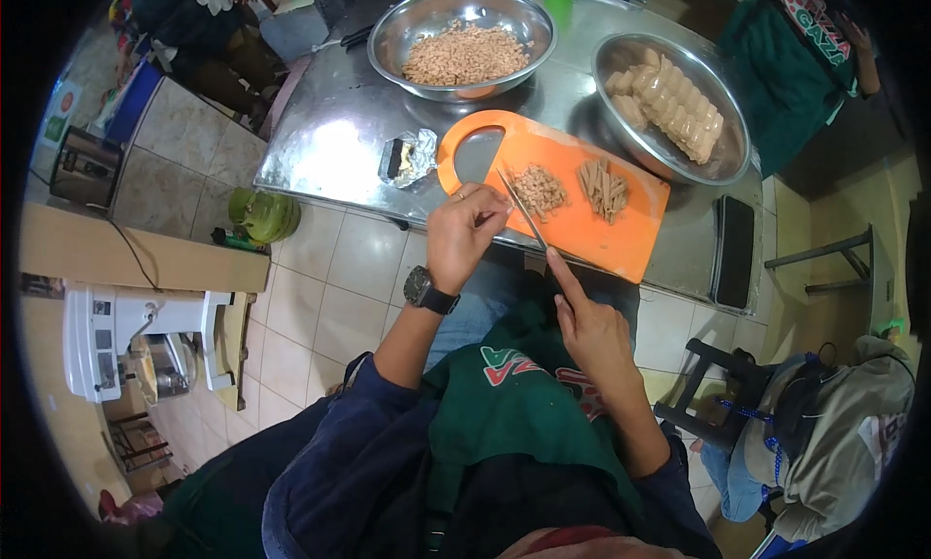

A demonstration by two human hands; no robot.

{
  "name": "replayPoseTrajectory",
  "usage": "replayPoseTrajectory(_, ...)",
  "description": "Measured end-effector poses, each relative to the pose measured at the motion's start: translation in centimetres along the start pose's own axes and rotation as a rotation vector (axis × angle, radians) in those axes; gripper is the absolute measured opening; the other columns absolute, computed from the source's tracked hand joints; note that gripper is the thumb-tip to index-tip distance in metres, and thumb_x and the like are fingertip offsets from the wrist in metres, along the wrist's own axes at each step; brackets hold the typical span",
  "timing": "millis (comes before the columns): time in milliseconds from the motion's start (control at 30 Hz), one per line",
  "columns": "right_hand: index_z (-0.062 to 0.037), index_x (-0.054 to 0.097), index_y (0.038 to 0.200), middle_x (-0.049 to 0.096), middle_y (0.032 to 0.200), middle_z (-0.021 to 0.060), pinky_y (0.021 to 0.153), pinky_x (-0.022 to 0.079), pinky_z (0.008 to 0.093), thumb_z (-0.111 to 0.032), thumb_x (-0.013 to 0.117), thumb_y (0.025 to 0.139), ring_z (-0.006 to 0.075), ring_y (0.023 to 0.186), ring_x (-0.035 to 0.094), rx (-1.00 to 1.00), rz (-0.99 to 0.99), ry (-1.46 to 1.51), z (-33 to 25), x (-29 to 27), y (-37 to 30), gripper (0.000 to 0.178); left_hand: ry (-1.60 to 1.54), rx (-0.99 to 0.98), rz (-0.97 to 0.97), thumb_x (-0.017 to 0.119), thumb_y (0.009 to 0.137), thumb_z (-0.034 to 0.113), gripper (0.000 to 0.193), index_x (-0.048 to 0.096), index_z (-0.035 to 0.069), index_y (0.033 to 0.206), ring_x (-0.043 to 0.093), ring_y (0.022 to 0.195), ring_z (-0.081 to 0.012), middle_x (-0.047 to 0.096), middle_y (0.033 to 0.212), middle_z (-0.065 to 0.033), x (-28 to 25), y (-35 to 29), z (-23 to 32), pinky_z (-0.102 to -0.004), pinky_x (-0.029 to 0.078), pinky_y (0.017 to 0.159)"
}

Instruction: The person is cutting pieces of tofu into thin strips on a cutting board.

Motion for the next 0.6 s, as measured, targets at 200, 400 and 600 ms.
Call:
replayPoseTrajectory(200, -0.0346, 0.023, 0.152, 0.063, 0.061, 0.0171, 0.054, 0.051, 0.0521, -0.02, 0.053, 0.095, 0.0388, 0.056, 0.063, 0.015, -0.091, -0.052, 0.0, 0.4, -0.5, 0.066, 0.021, 0.001, -0.018, 0.072, 0.081, 0.001, 0.008, 0.067, -0.003, 0.087, 0.068, 0.076, -0.0165, 0.067, 0.091, -0.0099, -0.1, -0.2, -0.3, -0.0267, 0.055, 0.067)
replayPoseTrajectory(400, -0.0361, 0.021, 0.152, 0.063, 0.062, 0.0188, 0.056, 0.051, 0.0535, -0.02, 0.053, 0.095, 0.0401, 0.057, 0.064, 0.075, -0.107, 0.003, -0.5, 0.8, 0.6, 0.067, 0.036, -0.009, -0.048, 0.071, 0.08, 0.001, 0.008, 0.068, -0.002, 0.087, 0.068, 0.077, -0.0165, 0.067, 0.091, -0.0085, 0.0, 0.2, -0.2, -0.0262, 0.054, 0.067)
replayPoseTrajectory(600, -0.0365, 0.023, 0.151, 0.063, 0.062, 0.0194, 0.056, 0.052, 0.053, -0.02, 0.053, 0.095, 0.041, 0.057, 0.063, 0.094, -0.128, -0.05, 0.1, 0.6, -1.2, 0.066, 0.022, -0.012, -0.009, 0.071, 0.081, 0.003, 0.008, 0.066, -0.001, 0.084, 0.065, 0.072, -0.0174, 0.067, 0.087, -0.0087, -0.1, 0.1, -0.4, -0.0272, 0.052, 0.064)
Point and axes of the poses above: each hand's wrist, its own y-axis towards the middle knuckle, its own x-axis out of the palm, z = x × y, the point moved 5 cm from there along y, towards the middle knuckle
